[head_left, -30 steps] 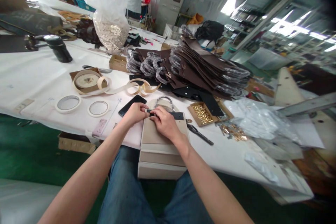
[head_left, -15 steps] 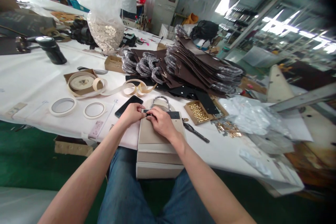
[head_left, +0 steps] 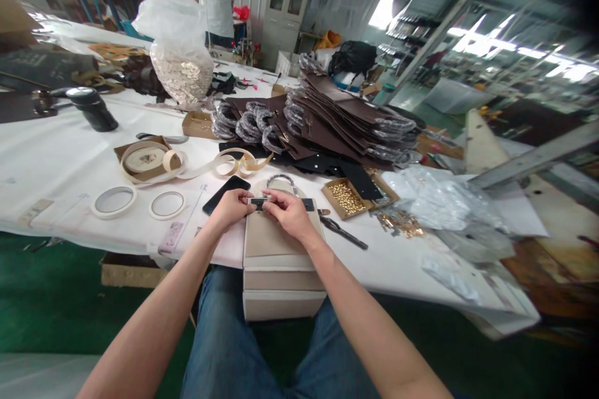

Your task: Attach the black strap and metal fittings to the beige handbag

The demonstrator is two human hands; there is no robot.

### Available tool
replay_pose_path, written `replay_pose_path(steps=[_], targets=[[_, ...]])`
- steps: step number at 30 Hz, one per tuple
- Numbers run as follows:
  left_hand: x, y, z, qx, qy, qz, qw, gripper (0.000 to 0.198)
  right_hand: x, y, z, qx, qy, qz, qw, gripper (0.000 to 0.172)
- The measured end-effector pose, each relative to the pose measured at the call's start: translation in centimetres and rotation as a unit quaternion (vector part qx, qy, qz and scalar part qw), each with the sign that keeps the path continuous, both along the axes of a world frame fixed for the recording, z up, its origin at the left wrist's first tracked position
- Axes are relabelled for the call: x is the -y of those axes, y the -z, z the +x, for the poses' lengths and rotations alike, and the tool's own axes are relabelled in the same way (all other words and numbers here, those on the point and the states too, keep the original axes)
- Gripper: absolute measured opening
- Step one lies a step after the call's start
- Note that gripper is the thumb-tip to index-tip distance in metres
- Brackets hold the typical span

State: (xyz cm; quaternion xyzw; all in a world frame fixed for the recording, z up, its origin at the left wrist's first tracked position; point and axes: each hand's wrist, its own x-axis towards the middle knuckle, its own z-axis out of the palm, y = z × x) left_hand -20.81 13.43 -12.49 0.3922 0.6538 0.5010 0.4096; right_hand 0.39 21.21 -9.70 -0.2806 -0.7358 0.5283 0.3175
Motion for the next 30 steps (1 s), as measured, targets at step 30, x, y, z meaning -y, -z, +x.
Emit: replay_pose_path(steps=[30], targets=[[0.7,0.7,0.3,0.025,-0.009,0.030,0.999,0.042,2.4,0.3,-1.0,0.092,0.025,0.251,0.963,0.014]])
